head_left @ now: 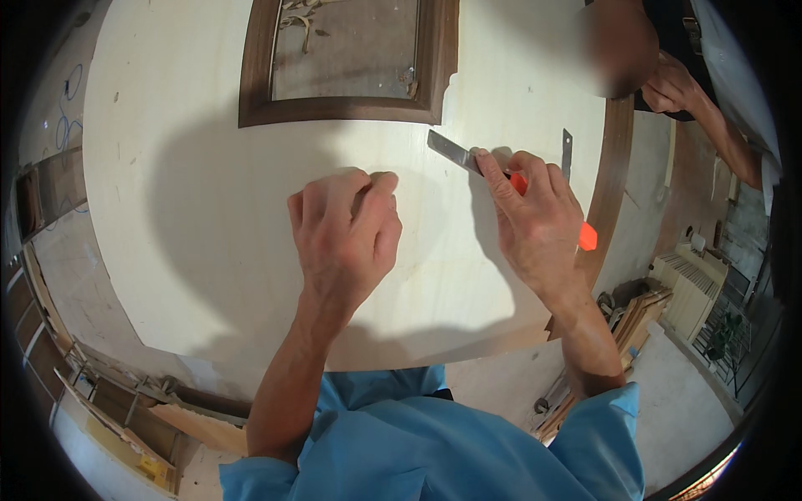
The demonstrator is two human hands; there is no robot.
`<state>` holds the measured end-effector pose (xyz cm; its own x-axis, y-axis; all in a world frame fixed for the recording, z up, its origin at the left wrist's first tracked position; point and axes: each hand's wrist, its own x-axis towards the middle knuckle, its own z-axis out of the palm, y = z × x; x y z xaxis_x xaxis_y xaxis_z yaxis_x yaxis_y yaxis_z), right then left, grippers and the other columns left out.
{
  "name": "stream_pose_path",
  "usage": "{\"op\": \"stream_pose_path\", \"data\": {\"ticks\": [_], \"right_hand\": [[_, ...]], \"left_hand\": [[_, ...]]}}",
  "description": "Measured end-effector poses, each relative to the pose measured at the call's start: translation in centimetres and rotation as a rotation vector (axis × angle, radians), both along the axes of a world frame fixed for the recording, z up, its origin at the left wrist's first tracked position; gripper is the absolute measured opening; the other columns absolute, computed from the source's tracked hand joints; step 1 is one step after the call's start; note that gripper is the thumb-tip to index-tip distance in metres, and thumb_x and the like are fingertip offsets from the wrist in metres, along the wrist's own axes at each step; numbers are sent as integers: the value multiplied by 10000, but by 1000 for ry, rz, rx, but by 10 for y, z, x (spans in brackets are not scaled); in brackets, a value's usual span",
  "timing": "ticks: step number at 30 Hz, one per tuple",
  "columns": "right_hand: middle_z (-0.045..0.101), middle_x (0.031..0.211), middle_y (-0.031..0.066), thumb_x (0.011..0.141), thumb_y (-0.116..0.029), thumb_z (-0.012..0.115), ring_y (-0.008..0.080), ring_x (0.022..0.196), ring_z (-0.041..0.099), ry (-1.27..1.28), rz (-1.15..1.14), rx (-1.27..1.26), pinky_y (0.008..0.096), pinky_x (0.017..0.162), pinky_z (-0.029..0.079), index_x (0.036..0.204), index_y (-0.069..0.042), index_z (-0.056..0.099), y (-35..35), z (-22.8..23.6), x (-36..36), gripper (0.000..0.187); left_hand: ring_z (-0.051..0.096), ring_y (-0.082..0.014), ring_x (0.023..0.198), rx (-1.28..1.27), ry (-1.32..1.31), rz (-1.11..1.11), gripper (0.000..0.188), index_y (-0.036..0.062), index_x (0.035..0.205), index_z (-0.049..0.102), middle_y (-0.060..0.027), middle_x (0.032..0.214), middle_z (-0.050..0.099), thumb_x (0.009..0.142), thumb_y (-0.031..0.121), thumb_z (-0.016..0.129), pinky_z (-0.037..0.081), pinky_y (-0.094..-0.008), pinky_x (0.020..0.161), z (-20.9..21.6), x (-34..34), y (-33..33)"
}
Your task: The person uses a utility knife to score and pry off a brown wooden trim strip from around a rectangular window on a white panel. They then use a heat gun to soften adhesive while pulling the trim away, and scrape residual material from the panel surface.
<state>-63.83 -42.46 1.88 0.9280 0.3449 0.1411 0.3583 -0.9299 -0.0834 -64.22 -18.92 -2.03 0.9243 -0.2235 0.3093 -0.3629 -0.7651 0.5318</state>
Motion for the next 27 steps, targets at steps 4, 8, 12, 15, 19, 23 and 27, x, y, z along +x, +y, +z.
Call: {"op": "stream_pose_path", "data": {"ticks": [4, 8, 12, 15, 19, 23, 27], "right_hand": [[650, 1045, 46, 824, 5, 713, 219, 815, 565, -4, 8, -8, 353, 675, 495, 1326, -153, 736, -2, -4, 2, 527], [656, 1059, 18, 820, 8, 707, 215, 829, 553, -20, 37, -37, 351, 701, 492, 1349, -154, 719, -7, -8, 6, 554], [660, 1067, -2, 817, -2, 709, 209, 844, 552, -33, 71, -49, 345, 714, 492, 1362, -152, 707, -11, -10, 13, 565], [660, 1068, -1, 820, -22, 715, 206, 844, 555, -18, 104, -61, 342, 718, 493, 1368, -151, 704, -15, -7, 18, 563], [661, 1071, 3, 821, -48, 723, 204, 850, 558, -1, 124, -83, 342, 719, 497, 1368, -155, 706, -19, -4, 22, 557], [660, 1074, 3, 821, -51, 727, 203, 848, 554, 21, 122, -83, 347, 712, 497, 1351, -159, 721, -18, -5, 24, 541], [656, 1070, -1, 817, -40, 734, 204, 838, 538, -33, 77, -42, 350, 704, 491, 1331, -167, 738, -16, -12, 24, 529]], "left_hand": [[564, -221, 1031, 51, -36, -71, 400, 132, 1201, 774, -13, 1105, 632, 804, 81, 770, 410, -414, 927, 2, 2, -13], [553, -202, 1025, 152, -129, -60, 361, 180, 1169, 775, 11, 1129, 622, 809, 155, 773, 431, -388, 868, -7, 10, -31], [544, -205, 1027, 177, -119, -52, 354, 178, 1165, 774, 8, 1138, 618, 812, 169, 780, 429, -389, 842, -9, 11, -35], [542, -205, 1022, 173, -110, -57, 344, 173, 1165, 774, 7, 1146, 613, 821, 171, 780, 421, -394, 833, -8, 10, -34], [534, -199, 1024, 185, -102, -53, 337, 175, 1169, 773, 9, 1148, 601, 832, 172, 778, 403, -395, 850, -8, 11, -36], [528, -190, 1037, 185, -68, -50, 340, 186, 1172, 775, 16, 1146, 591, 833, 180, 779, 380, -392, 889, -7, 10, -37], [528, -180, 1037, 206, -40, -43, 366, 194, 1191, 774, 23, 1161, 579, 825, 194, 783, 363, -394, 909, -6, 9, -38]]}}
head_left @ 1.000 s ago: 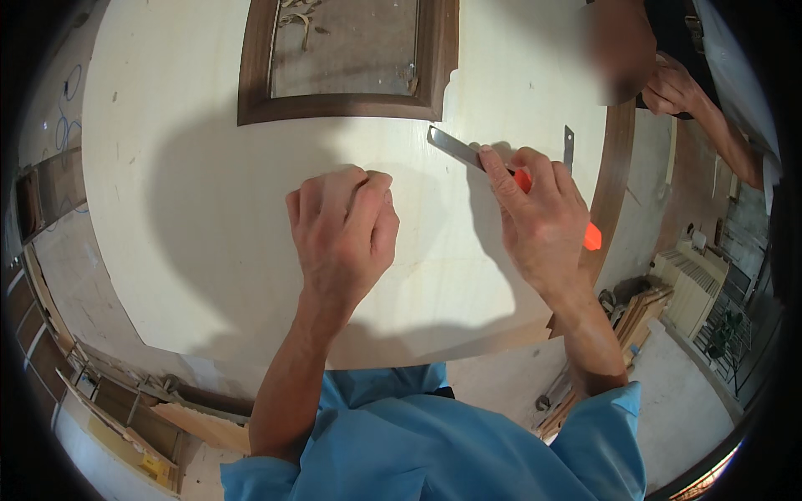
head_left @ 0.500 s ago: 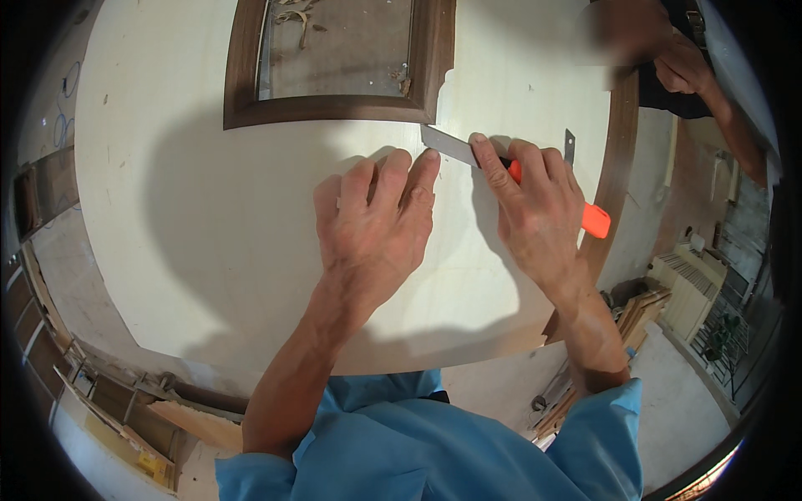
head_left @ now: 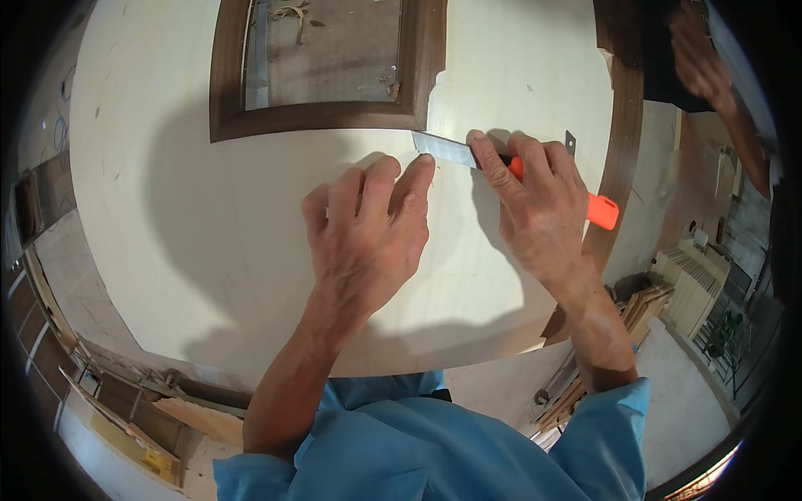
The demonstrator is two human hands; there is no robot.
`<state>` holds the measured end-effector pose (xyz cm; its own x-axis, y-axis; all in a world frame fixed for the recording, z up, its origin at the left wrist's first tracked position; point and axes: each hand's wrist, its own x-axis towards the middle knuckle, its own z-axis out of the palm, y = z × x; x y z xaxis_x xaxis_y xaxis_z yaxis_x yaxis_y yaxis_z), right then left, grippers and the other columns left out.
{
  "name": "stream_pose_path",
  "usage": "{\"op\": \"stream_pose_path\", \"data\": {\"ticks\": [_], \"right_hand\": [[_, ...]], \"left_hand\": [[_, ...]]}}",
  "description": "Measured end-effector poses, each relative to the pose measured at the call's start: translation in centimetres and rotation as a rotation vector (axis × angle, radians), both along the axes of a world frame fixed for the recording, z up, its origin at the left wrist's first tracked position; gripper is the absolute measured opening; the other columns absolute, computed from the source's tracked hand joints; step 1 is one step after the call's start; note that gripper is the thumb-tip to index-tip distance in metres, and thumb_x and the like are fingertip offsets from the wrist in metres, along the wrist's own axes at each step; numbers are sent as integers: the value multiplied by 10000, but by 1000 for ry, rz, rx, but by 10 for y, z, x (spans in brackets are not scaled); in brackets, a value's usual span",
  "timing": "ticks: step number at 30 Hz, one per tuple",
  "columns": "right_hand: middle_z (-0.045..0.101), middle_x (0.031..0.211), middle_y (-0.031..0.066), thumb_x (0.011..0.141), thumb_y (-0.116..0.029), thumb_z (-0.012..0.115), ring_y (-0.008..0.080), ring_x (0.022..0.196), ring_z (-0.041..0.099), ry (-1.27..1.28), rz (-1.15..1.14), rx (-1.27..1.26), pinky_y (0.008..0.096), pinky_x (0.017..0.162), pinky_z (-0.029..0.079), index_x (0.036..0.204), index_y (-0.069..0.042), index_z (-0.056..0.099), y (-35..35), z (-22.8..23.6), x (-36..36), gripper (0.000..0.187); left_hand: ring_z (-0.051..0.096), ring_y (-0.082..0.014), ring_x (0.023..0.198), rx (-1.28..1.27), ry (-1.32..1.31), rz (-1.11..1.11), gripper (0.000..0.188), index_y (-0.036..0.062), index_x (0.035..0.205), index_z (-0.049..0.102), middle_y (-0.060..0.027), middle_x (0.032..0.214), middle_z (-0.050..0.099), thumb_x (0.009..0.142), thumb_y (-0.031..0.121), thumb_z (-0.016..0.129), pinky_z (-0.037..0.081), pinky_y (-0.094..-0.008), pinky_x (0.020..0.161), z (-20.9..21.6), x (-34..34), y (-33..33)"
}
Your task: The person uses a utility knife to score and pry off a brown wooden trim strip from around a rectangular window on a white panel. They then use a heat gun to soften adhesive while pulling the trim away, and scrape residual material from the panel surface.
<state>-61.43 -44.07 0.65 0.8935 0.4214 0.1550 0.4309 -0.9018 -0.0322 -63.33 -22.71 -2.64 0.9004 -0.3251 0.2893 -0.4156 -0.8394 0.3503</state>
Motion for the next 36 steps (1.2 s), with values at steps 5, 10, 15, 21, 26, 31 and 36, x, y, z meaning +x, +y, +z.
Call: {"op": "stream_pose_path", "data": {"ticks": [5, 10, 15, 21, 26, 31, 36], "right_hand": [[643, 1047, -1, 805, -64, 751, 206, 835, 523, -100, -37, 37, 346, 720, 448, 1316, -188, 745, 0, -10, -6, 525], [626, 1027, 21, 808, -97, 756, 216, 862, 545, -206, -17, 27, 364, 743, 420, 1334, -198, 730, -3, -19, -9, 536], [635, 1046, 38, 805, -75, 743, 217, 862, 558, -117, 42, 82, 361, 738, 421, 1354, -165, 712, -12, -17, -13, 558], [661, 1068, 53, 781, -12, 741, 218, 830, 552, -42, 45, 160, 356, 704, 452, 1347, -126, 703, -12, -9, -14, 579], [670, 1050, 60, 779, 2, 733, 225, 816, 556, 31, 38, 147, 366, 705, 495, 1294, -112, 728, -9, 2, -6, 528], [649, 988, 88, 763, 38, 743, 272, 856, 622, 83, 21, 68, 378, 725, 534, 1298, -111, 738, -7, 13, 1, 555], [646, 970, 60, 788, 2, 727, 238, 827, 588, 98, -6, 48, 384, 692, 532, 1226, -108, 758, -3, 21, 4, 453]], "left_hand": [[525, -173, 1045, -9, 22, -1, 408, 199, 1228, 763, 29, 1166, 567, 820, 198, 785, 353, -390, 914, 1, 1, 0], [532, -174, 1056, -24, 22, -15, 414, 181, 1217, 760, 27, 1174, 576, 805, 166, 797, 362, -398, 917, 1, 0, 3], [568, -182, 1036, -120, -16, -21, 349, 113, 1115, 764, 8, 1137, 620, 770, 87, 809, 386, -389, 893, -1, 2, 9], [593, -186, 988, -196, -40, -14, 281, 76, 1036, 761, -8, 1081, 640, 760, 41, 805, 400, -373, 857, -1, 4, 11], [603, -233, 1023, -206, 19, -4, 302, 59, 1083, 773, -39, 1087, 666, 785, 11, 773, 432, -395, 905, 1, 2, 10], [599, -228, 1024, -207, 27, -3, 291, 57, 1073, 777, -39, 1083, 665, 784, 20, 777, 432, -394, 911, 3, 3, 10], [600, -212, 1007, -226, 2, 4, 255, 68, 1038, 775, -28, 1078, 661, 785, 30, 778, 422, -386, 895, 2, 5, 8]]}}
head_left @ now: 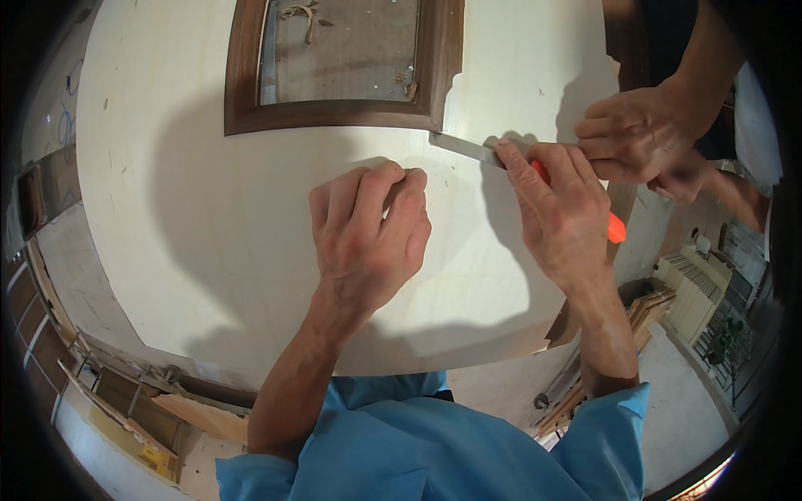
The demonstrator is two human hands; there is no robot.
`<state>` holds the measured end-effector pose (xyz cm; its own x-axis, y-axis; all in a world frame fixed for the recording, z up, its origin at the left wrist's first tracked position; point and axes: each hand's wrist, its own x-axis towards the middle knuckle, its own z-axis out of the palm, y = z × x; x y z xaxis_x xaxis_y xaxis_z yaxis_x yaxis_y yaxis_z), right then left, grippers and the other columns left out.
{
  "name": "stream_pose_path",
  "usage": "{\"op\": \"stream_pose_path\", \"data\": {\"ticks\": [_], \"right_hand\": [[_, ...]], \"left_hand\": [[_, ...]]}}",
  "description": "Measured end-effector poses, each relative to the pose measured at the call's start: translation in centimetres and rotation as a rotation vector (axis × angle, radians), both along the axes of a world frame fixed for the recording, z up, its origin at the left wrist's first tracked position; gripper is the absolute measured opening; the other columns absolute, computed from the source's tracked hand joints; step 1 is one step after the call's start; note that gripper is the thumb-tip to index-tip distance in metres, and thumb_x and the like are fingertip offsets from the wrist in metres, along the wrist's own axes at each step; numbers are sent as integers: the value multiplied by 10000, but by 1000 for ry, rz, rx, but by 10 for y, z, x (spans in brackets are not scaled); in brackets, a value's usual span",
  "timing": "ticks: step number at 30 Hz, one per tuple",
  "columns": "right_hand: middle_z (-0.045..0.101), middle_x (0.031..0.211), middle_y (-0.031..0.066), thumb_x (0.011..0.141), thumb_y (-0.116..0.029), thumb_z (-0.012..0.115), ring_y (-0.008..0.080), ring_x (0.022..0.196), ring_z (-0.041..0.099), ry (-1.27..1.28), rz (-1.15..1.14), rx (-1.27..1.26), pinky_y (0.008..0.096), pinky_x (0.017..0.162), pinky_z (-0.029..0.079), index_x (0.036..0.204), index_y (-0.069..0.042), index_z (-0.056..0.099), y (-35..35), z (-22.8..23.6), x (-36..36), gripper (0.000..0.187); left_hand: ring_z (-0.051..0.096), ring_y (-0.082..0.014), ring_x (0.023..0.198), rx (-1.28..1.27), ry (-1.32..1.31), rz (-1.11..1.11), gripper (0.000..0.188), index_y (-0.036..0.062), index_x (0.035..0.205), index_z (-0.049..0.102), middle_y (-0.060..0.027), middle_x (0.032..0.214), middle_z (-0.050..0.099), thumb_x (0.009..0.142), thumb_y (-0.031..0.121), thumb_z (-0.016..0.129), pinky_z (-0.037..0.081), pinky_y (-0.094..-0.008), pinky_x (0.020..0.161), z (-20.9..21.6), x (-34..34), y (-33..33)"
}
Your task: The person uses a utility knife to score and pry off a brown wooden trim strip from around a rectangular window on a white panel. They then use a heat gun to soften adhesive while pulling the trim away, and scrape residual material from the panel surface.
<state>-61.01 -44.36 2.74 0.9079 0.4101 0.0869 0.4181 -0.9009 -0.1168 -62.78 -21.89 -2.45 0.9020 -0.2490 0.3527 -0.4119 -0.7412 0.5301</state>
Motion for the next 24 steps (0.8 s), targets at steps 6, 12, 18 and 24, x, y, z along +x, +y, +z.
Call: {"op": "stream_pose_path", "data": {"ticks": [6, 12, 18, 24], "right_hand": [[645, 938, 87, 821, 5, 725, 243, 805, 612, 124, -65, 104, 377, 664, 530, 1195, -105, 769, 4, 7, 5, 393], [649, 948, 109, 856, 20, 723, 249, 824, 640, 193, -106, 306, 361, 665, 531, 1231, -85, 757, 0, 10, 4, 391], [650, 958, 119, 850, 61, 729, 259, 822, 642, 183, -160, 342, 362, 684, 544, 1246, -73, 750, 2, -1, -10, 418], [650, 837, 137, 939, 41, 643, 218, 675, 625, 287, -358, 493, 322, 627, 523, 1186, 1, 711, 5, 20, -30, 259]], "left_hand": [[607, -199, 986, -25, -10, 5, 240, 70, 1020, 761, -22, 1065, 662, 784, 28, 775, 420, -373, 870, -1, 0, 1], [612, -233, 960, -86, 15, 35, 274, 51, 1052, 775, -46, 1036, 682, 786, -9, 753, 454, -376, 876, 1, 3, 1], [612, -234, 963, -84, 29, 34, 276, 46, 1057, 770, -45, 1052, 680, 790, -19, 749, 455, -378, 877, 0, 1, 2], [580, -289, 1205, 93, -7, 136, 365, 43, 1227, 722, -109, 1325, 628, 864, 71, 707, 407, -463, 1006, -2, 2, -1]]}}
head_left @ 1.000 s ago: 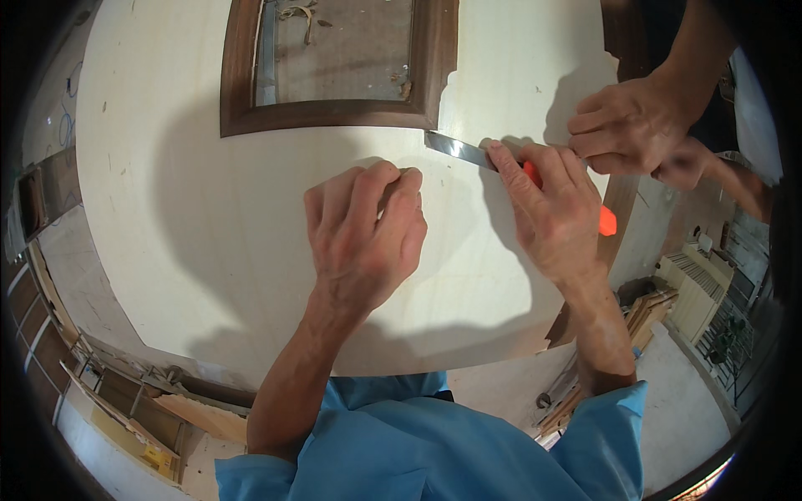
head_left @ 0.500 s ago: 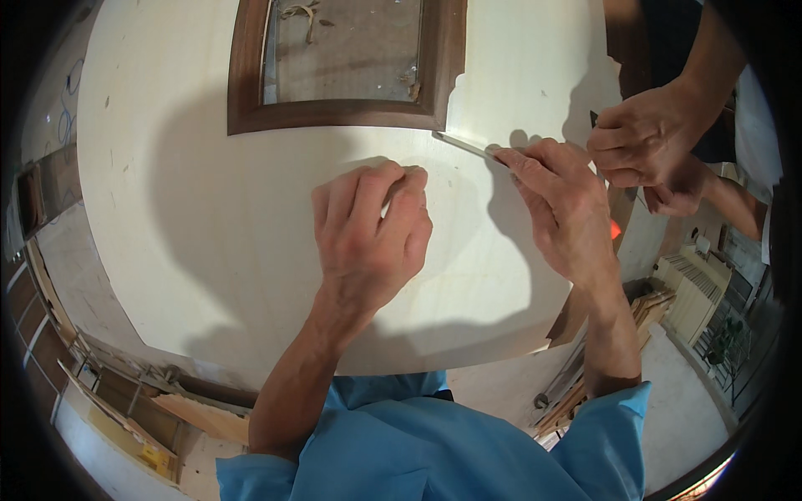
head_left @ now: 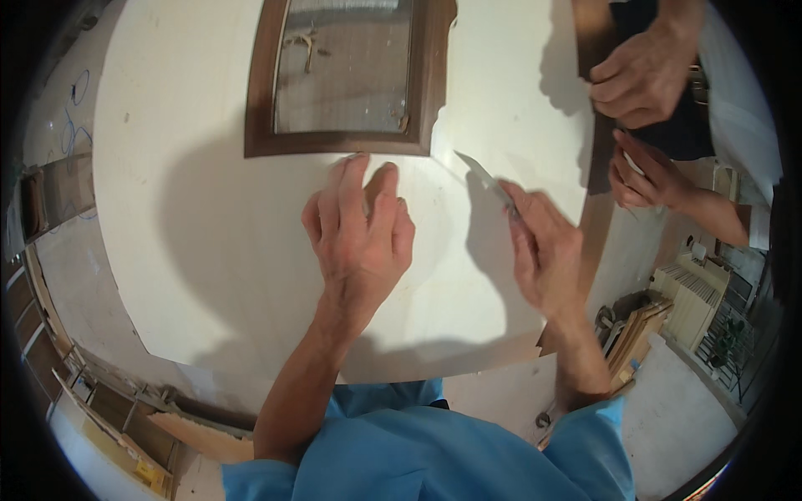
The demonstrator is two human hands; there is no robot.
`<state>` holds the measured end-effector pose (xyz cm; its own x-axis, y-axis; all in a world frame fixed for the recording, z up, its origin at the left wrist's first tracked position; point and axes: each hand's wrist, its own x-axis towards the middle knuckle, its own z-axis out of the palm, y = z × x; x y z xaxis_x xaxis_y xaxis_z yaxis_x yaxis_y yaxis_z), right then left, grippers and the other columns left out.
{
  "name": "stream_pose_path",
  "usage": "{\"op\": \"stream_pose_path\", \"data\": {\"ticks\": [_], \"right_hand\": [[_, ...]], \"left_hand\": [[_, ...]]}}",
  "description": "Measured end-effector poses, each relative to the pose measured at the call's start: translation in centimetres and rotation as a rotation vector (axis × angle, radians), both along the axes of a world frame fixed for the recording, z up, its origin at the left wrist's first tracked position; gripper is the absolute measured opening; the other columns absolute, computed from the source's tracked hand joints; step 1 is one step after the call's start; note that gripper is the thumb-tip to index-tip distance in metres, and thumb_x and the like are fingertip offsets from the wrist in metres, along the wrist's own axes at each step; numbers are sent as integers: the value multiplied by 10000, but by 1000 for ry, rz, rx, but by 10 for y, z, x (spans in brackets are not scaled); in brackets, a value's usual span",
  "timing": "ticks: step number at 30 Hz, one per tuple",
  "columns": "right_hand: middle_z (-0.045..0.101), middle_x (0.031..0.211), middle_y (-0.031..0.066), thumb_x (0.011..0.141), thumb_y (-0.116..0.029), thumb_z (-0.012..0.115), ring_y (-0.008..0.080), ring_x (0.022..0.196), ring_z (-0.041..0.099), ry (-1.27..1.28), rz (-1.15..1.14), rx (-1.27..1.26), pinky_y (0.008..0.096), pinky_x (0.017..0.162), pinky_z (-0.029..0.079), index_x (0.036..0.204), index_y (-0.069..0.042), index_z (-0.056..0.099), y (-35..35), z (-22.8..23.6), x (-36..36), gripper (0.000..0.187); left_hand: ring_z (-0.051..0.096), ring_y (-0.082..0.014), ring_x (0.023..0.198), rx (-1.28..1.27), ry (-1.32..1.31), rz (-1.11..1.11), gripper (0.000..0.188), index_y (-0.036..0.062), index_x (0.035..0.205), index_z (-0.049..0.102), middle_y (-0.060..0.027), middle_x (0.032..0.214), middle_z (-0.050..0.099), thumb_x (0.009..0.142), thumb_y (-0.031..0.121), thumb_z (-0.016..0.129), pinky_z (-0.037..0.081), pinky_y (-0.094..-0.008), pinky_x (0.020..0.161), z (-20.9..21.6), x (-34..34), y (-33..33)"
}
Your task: The person uses a utility knife to score and pry off a brown wooden trim strip from around a rectangular window on a white panel. They then use a heat gun to soften adhesive while pulling the trim away, and scrape residual material from the panel surface.
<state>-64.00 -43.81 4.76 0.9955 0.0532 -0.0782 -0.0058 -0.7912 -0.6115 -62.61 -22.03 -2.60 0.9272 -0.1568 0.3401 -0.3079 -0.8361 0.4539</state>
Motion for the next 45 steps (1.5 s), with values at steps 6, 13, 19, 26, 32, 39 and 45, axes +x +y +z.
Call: {"op": "stream_pose_path", "data": {"ticks": [6, 13, 19, 26, 32, 39, 45], "right_hand": [[602, 671, 35, 1095, -149, 537, 88, 610, 570, 324, -602, 495, 268, 579, 468, 922, -4, 642, 29, 30, -63, 249], [688, 873, 107, 1117, -215, 505, 189, 718, 678, 252, -877, 1440, 326, 700, 583, 1002, -2, 626, 68, 12, -83, 272], [722, 1060, 140, 1099, -197, 547, 182, 954, 696, 196, -607, 982, 315, 887, 561, 1237, 78, 625, 127, 18, -82, 318], [728, 1135, 87, 1089, -203, 573, 141, 1024, 655, 383, -379, 821, 298, 934, 526, 1275, 44, 692, 123, 13, -146, 331], [717, 1000, 46, 1079, -274, 609, 110, 902, 616, 304, -171, 1110, 289, 829, 520, 1221, 20, 679, 153, 24, -148, 334], [655, 839, 78, 1067, -204, 588, 152, 753, 589, 483, 22, 903, 315, 713, 502, 1196, -30, 657, 148, 52, -141, 227], [672, 807, 231, 1042, -194, 577, 422, 773, 664, -12, 138, 503, 504, 733, 524, 1153, -51, 638, 122, 62, -178, 192]], "left_hand": [[525, -330, 1391, 87, 107, -283, 441, 30, 1370, 643, -164, 1533, 545, 966, 206, 667, 350, -567, 1151, 25, -10, 0], [704, -234, 996, -747, 933, -284, 346, 38, 1343, 643, -134, 1108, 724, 1037, 198, 629, 545, -351, 887, 78, -105, 13], [600, -86, 645, -1005, 956, 8, 259, 13, 1198, 667, -48, 777, 635, 1067, 228, 609, 526, -278, 594, 81, -153, 38], [517, -56, 550, -902, 777, 189, 250, 24, 938, 686, 6, 667, 578, 1050, 234, 614, 427, -244, 517, 89, -125, 133], [557, -79, 619, -785, 794, -98, 256, -1, 980, 696, -18, 693, 628, 1050, 226, 603, 453, -295, 561, 100, -156, 119], [677, -364, 667, -529, 703, 1, 344, 2, 992, 691, -204, 767, 675, 1063, 310, 554, 511, -463, 641, 94, -192, 94], [707, -354, 837, 73, 898, -309, 267, 67, 1016, 758, -144, 893, 742, 1015, 304, 636, 560, -417, 738, 186, -193, 106]]}}
